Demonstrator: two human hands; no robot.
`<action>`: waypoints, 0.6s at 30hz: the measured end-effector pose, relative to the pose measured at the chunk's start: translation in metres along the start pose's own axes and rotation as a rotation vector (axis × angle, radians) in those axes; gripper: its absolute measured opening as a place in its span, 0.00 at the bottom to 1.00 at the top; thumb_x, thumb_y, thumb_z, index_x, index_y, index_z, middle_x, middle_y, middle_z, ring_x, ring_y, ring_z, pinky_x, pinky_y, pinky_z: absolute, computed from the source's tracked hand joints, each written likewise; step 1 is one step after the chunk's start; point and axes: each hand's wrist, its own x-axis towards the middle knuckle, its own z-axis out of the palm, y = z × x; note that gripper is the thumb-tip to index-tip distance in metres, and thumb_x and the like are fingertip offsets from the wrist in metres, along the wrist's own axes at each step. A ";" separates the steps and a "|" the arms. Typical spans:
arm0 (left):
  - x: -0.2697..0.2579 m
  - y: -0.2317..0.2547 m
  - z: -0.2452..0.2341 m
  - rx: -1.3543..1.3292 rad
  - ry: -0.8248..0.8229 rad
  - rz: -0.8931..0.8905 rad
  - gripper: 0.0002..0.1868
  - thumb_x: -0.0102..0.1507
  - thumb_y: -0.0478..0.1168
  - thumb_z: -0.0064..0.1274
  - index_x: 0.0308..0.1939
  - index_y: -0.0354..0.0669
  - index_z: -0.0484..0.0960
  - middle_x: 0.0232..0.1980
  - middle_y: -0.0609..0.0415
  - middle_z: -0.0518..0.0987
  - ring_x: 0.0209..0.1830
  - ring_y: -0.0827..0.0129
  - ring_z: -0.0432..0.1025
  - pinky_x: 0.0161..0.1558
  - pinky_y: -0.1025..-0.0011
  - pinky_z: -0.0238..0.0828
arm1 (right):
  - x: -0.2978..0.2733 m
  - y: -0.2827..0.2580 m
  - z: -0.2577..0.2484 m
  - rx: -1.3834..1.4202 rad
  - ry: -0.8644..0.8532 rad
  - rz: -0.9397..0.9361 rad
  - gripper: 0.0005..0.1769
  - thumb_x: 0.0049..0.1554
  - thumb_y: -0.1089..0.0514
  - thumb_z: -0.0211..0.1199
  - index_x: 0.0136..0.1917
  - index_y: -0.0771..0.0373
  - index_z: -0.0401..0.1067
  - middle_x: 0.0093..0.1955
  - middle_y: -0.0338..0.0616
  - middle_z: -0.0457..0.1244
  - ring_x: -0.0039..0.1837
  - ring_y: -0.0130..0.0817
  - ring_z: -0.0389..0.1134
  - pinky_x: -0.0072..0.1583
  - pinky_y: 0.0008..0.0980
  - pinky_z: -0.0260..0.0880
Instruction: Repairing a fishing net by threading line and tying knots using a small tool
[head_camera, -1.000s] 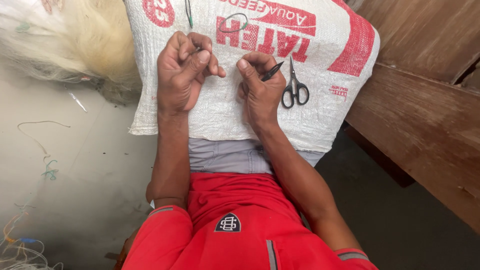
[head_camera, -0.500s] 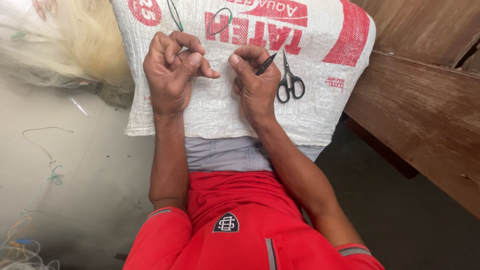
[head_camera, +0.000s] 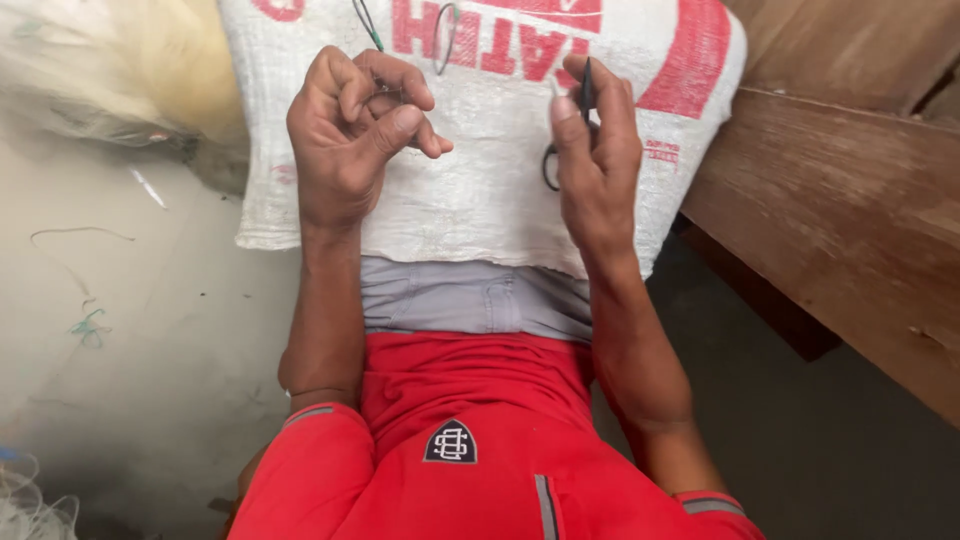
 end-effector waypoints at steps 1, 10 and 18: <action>0.000 -0.001 0.006 0.008 -0.013 -0.023 0.18 0.53 0.22 0.40 0.26 0.46 0.49 0.37 0.45 0.66 0.22 0.69 0.65 0.30 0.77 0.69 | -0.004 -0.009 -0.010 -0.039 -0.006 -0.001 0.14 0.55 0.62 0.40 0.54 0.68 0.54 0.39 0.38 0.49 0.34 0.21 0.48 0.35 0.19 0.51; 0.004 -0.003 0.018 0.080 -0.122 0.044 0.18 0.54 0.22 0.41 0.27 0.45 0.49 0.38 0.41 0.66 0.24 0.67 0.65 0.29 0.78 0.67 | 0.007 -0.022 -0.051 0.030 0.102 -0.381 0.07 0.55 0.69 0.47 0.49 0.67 0.60 0.41 0.49 0.56 0.41 0.35 0.57 0.46 0.27 0.64; -0.010 0.013 0.007 0.128 0.087 0.143 0.15 0.52 0.37 0.45 0.27 0.44 0.52 0.35 0.51 0.63 0.28 0.74 0.56 0.30 0.80 0.57 | 0.012 -0.116 0.015 -0.034 -0.515 -0.634 0.08 0.52 0.76 0.49 0.47 0.74 0.60 0.41 0.52 0.52 0.40 0.37 0.53 0.43 0.30 0.57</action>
